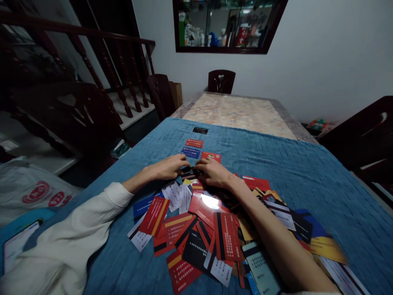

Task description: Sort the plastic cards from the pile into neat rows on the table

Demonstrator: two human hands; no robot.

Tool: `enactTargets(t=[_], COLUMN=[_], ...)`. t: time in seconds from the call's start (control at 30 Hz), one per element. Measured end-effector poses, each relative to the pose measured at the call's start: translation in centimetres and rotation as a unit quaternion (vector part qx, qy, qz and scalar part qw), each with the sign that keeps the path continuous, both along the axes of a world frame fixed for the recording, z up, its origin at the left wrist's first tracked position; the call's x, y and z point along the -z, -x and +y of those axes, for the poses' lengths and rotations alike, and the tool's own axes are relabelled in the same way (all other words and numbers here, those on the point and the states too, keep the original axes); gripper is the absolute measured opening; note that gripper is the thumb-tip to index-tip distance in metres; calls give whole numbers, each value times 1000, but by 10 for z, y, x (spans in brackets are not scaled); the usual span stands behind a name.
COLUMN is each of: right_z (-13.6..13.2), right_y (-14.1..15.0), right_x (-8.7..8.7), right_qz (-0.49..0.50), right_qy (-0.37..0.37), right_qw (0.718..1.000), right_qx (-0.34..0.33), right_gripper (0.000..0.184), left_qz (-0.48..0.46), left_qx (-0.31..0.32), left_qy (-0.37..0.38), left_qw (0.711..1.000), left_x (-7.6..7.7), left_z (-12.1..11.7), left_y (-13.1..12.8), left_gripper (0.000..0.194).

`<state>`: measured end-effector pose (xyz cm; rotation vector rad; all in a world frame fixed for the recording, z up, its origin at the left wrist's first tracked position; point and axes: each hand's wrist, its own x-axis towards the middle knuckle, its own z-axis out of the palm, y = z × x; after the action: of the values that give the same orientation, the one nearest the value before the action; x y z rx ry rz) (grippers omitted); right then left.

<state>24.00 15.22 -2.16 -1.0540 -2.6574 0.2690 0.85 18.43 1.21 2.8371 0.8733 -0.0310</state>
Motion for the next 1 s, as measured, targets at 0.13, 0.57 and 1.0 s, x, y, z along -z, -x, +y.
enactTargets(t=[0.13, 0.57, 1.0], right_z=[-1, -7, -9], right_y=[-2, 0, 1], right_x=[3, 0, 0], right_qz=[7, 26, 85], right_qy=[-10, -23, -4], right_qw=[1000, 999, 994], right_qx=[11, 14, 74], right_gripper=[36, 33, 26], left_qz=[-11, -12, -122], left_qx=[1, 43, 8], left_qy=[-9, 15, 46], left_qw=[1000, 999, 991], left_x=[-2, -9, -6], left_z=[-1, -3, 11], left_y=[0, 3, 7], left_gripper=[28, 27, 33])
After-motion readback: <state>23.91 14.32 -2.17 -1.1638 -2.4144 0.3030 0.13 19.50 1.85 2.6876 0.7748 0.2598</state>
